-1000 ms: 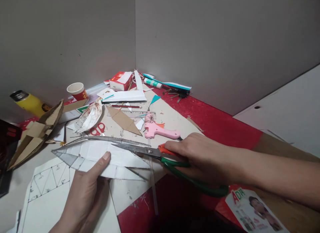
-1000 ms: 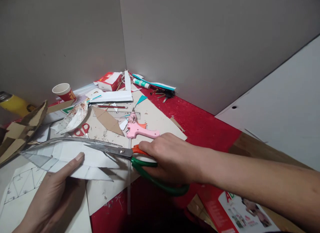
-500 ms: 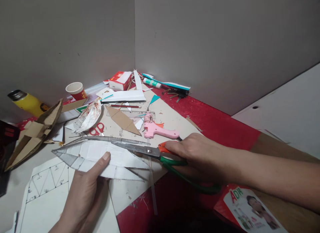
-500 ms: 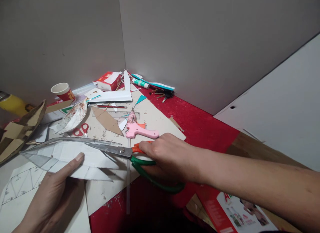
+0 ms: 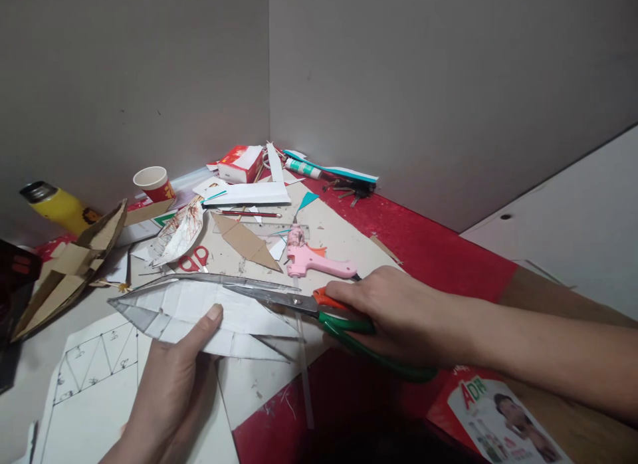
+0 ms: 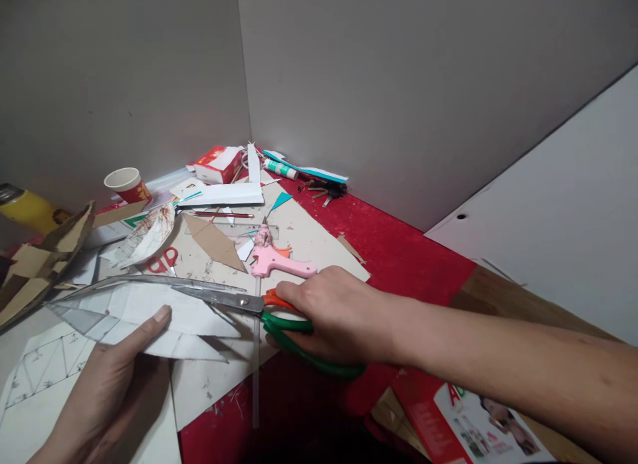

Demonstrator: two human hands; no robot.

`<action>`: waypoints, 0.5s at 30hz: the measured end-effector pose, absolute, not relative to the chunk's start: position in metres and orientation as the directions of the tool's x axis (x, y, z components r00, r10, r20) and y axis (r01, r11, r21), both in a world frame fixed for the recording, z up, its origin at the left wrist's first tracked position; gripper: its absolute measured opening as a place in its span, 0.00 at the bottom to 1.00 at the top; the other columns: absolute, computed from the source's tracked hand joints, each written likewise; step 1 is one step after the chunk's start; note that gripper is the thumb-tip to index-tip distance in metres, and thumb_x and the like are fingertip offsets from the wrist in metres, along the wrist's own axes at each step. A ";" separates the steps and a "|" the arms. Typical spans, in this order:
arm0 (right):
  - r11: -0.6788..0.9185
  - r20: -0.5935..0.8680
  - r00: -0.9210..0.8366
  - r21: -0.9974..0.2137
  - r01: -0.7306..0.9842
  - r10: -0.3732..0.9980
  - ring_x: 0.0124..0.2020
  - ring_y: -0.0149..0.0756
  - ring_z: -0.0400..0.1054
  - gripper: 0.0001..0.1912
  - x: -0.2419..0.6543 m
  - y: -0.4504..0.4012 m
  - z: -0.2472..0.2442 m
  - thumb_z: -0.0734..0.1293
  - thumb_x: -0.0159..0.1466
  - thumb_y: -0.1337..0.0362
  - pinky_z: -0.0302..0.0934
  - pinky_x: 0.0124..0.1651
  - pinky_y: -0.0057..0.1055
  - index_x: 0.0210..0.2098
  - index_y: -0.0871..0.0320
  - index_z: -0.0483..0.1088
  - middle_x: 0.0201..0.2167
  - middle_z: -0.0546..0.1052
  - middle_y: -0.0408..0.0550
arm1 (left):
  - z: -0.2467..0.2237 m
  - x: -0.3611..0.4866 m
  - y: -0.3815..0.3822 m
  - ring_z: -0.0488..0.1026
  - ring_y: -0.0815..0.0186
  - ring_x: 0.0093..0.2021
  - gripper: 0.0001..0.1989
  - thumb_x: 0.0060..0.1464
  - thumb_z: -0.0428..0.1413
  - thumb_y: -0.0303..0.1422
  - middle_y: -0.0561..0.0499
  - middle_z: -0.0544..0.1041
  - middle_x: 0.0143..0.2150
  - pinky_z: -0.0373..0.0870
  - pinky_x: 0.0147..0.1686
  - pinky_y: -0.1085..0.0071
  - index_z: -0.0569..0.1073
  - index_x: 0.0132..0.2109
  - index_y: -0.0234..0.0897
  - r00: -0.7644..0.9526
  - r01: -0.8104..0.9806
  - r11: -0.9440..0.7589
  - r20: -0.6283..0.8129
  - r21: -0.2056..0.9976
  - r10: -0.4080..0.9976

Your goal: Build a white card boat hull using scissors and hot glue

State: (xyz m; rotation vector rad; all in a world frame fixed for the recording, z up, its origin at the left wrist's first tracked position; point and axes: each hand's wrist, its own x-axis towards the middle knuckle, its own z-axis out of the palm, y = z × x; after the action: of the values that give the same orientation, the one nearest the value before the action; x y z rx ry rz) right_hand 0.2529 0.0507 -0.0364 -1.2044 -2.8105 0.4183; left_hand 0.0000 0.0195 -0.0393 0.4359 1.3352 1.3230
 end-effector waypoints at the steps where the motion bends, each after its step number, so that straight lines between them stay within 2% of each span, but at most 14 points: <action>1: 0.658 -0.062 -0.694 -0.268 0.704 0.717 0.17 0.34 0.63 0.09 0.253 0.051 -0.037 0.60 0.63 0.57 0.40 0.22 0.29 0.30 0.55 0.64 0.19 0.72 0.44 | -0.040 0.000 0.019 0.75 0.53 0.52 0.27 0.43 0.67 0.23 0.47 0.81 0.47 0.72 0.54 0.60 0.74 0.52 0.42 -0.284 -0.431 0.291 -0.435 0.854 0.854; 7: 0.649 -0.106 -0.712 -0.333 0.684 0.694 0.18 0.33 0.61 0.07 0.255 0.053 -0.034 0.60 0.63 0.60 0.42 0.22 0.28 0.30 0.55 0.65 0.19 0.71 0.43 | -0.036 0.004 0.019 0.76 0.53 0.50 0.25 0.44 0.65 0.23 0.46 0.81 0.46 0.75 0.50 0.60 0.75 0.51 0.41 -0.310 -0.418 0.277 -0.423 0.865 0.852; 12: 0.621 -0.137 -0.721 -0.417 0.664 0.679 0.18 0.30 0.57 0.11 0.269 0.056 -0.025 0.60 0.64 0.58 0.46 0.22 0.26 0.30 0.56 0.67 0.18 0.69 0.42 | -0.039 -0.006 0.026 0.80 0.58 0.39 0.22 0.45 0.63 0.20 0.48 0.81 0.40 0.79 0.35 0.70 0.76 0.48 0.39 -0.359 -0.447 0.242 -0.420 0.861 0.833; 14: 0.588 -0.066 -0.658 -0.390 0.709 0.750 0.18 0.31 0.58 0.14 0.276 0.061 -0.026 0.59 0.65 0.55 0.48 0.23 0.27 0.34 0.58 0.69 0.19 0.70 0.44 | -0.041 -0.012 0.029 0.80 0.62 0.35 0.20 0.45 0.62 0.18 0.49 0.81 0.36 0.78 0.28 0.75 0.76 0.46 0.37 -0.336 -0.478 0.255 -0.444 0.840 0.831; 15: 0.554 -0.026 -0.594 -0.331 0.764 0.804 0.18 0.32 0.60 0.15 0.279 0.065 -0.027 0.58 0.66 0.55 0.48 0.24 0.28 0.36 0.59 0.70 0.19 0.72 0.46 | -0.041 -0.014 0.030 0.79 0.63 0.33 0.19 0.45 0.62 0.18 0.49 0.81 0.35 0.77 0.26 0.77 0.75 0.46 0.36 -0.323 -0.496 0.260 -0.453 0.829 0.831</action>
State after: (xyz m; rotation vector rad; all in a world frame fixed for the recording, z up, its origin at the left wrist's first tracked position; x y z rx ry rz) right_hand 0.2788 0.0646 -0.0269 -1.3468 -2.6542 0.4707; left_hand -0.0137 0.0297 -0.0414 0.3520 1.3181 1.3888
